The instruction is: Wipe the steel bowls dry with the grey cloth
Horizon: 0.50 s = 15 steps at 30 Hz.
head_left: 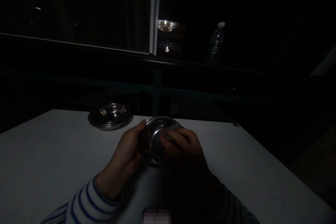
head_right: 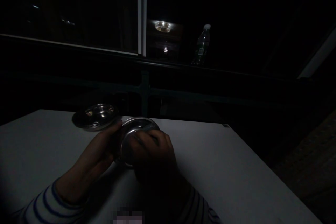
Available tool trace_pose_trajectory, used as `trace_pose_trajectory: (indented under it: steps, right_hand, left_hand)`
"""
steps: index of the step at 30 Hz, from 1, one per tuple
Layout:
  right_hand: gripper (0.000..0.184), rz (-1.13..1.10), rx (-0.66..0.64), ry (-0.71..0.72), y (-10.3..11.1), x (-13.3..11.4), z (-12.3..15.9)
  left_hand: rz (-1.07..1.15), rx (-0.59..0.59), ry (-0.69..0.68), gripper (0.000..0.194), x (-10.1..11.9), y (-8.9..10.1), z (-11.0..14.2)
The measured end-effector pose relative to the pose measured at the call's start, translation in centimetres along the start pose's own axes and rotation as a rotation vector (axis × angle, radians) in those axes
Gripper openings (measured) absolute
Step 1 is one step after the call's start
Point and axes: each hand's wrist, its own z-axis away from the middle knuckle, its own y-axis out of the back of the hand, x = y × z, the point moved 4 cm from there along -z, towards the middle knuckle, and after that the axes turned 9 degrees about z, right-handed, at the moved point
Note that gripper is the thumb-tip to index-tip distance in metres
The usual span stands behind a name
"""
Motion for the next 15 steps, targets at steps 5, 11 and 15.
trace_pose_trajectory:
  steps: [5,11,15]
  right_hand:
    - [0.024,-0.005,0.034,-0.061,0.3,0.8,-0.2]
    - [0.023,0.054,0.018,0.03,0.7,0.3,-0.7]
    - [0.024,0.019,0.008,-0.013,0.7,0.8,-0.5]
  left_hand:
    - [0.065,0.038,-0.106,0.01,1.0,0.3,0.0]
    - [-0.031,-0.064,0.014,0.012,0.0,-0.1,0.1]
    - [-0.009,0.029,-0.056,0.01,0.2,0.1,0.1]
